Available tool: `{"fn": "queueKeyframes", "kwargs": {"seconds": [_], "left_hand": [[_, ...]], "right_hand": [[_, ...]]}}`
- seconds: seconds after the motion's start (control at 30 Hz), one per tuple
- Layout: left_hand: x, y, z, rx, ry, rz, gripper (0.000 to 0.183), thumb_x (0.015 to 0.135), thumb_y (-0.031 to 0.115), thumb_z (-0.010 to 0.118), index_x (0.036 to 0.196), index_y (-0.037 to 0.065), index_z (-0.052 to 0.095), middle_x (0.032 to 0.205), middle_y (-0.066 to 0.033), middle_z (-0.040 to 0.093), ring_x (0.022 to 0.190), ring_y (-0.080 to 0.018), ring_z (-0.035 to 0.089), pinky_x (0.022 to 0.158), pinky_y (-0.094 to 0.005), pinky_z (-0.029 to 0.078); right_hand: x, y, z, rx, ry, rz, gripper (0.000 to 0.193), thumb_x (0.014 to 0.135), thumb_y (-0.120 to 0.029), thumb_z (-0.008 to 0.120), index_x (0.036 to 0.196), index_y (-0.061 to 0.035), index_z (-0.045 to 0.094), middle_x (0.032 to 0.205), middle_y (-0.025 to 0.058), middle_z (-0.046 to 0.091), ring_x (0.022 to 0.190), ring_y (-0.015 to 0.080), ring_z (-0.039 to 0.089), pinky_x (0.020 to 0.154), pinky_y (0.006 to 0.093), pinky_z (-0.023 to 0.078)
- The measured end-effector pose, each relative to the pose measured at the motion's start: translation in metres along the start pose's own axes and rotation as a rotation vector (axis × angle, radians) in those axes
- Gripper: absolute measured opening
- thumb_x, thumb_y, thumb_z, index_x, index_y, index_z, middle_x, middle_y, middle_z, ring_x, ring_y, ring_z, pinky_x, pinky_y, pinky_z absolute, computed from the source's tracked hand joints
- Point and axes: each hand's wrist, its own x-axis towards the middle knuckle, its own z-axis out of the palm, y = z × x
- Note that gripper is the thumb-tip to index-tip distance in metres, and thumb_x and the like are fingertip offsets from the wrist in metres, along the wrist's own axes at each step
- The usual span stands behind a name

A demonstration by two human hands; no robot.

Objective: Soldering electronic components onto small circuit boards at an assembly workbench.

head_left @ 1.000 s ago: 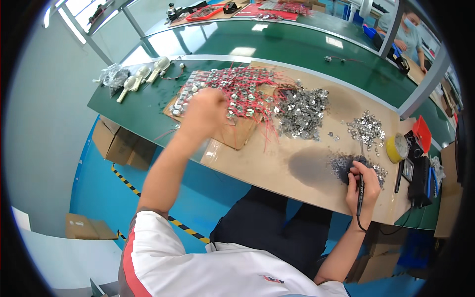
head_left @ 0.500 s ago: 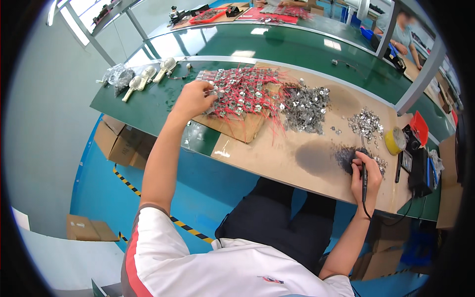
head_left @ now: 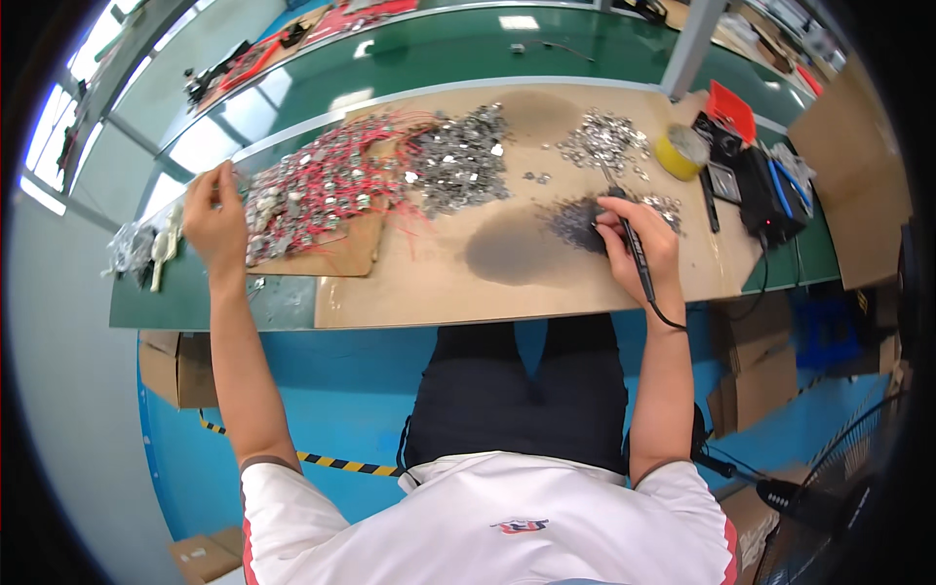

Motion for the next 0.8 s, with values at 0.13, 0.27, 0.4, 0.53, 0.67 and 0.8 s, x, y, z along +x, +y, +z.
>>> {"fn": "queueKeyframes", "kwargs": {"seconds": [0.13, 0.27, 0.4, 0.53, 0.67, 0.8], "left_hand": [[0.000, 0.038, 0.015, 0.001, -0.042, 0.061, 0.018, 0.099, 0.019, 0.073, 0.106, 0.003, 0.080, 0.094, -0.0130, 0.075, 0.074, -0.0199, 0.070, 0.069, -0.0343, 0.054], [0.013, -0.006, 0.025, 0.315, -0.369, -0.034, 0.029, 0.097, 0.028, 0.076, 0.112, 0.004, 0.080, 0.091, -0.0167, 0.075, 0.079, -0.0229, 0.072, 0.074, -0.0352, 0.055], [0.028, 0.034, 0.011, -0.026, -0.049, -0.078, 0.021, 0.099, 0.021, 0.076, 0.110, 0.004, 0.081, 0.096, -0.0100, 0.078, 0.076, -0.0159, 0.073, 0.074, -0.0297, 0.056], [0.029, 0.082, 0.016, -0.481, 0.016, -0.201, 0.020, 0.101, 0.015, 0.074, 0.116, 0.001, 0.078, 0.087, -0.0043, 0.077, 0.078, -0.0079, 0.070, 0.069, -0.0222, 0.052], [-0.005, 0.130, 0.023, -0.891, -0.399, -0.177, 0.017, 0.099, 0.007, 0.074, 0.114, -0.002, 0.077, 0.095, -0.0049, 0.076, 0.076, -0.0081, 0.066, 0.068, -0.0216, 0.051], [-0.052, 0.180, 0.036, -0.725, -0.832, 0.290, 0.020, 0.089, 0.004, 0.081, 0.108, 0.002, 0.077, 0.104, -0.0071, 0.074, 0.079, -0.0171, 0.069, 0.070, -0.0282, 0.056]], "right_hand": [[-0.005, 0.003, -0.003, 0.010, 0.040, 0.054, 0.036, 0.085, 0.009, 0.076, 0.118, -0.0051, 0.074, 0.092, 0.0087, 0.075, 0.082, 0.0179, 0.074, 0.069, 0.0289, 0.057], [-0.002, -0.003, -0.001, 0.039, 0.031, 0.107, 0.036, 0.085, 0.009, 0.076, 0.118, -0.0046, 0.073, 0.093, 0.0082, 0.075, 0.081, 0.0158, 0.073, 0.068, 0.0270, 0.057], [-0.003, 0.000, 0.001, 0.042, 0.018, 0.066, 0.036, 0.085, 0.009, 0.077, 0.118, -0.0044, 0.073, 0.093, 0.0082, 0.074, 0.079, 0.0162, 0.073, 0.068, 0.0273, 0.057], [-0.001, 0.000, -0.003, 0.045, 0.045, 0.088, 0.036, 0.084, 0.008, 0.077, 0.117, -0.0046, 0.074, 0.092, 0.0084, 0.074, 0.078, 0.0160, 0.072, 0.070, 0.0279, 0.058], [-0.002, 0.000, -0.004, 0.034, 0.048, 0.089, 0.036, 0.084, 0.007, 0.078, 0.117, -0.0052, 0.074, 0.092, 0.0080, 0.075, 0.078, 0.0154, 0.072, 0.069, 0.0268, 0.057], [-0.005, 0.005, -0.001, 0.091, 0.076, 0.153, 0.037, 0.086, 0.005, 0.078, 0.121, -0.0087, 0.074, 0.093, 0.0046, 0.078, 0.078, 0.0090, 0.070, 0.065, 0.0231, 0.053]]}}
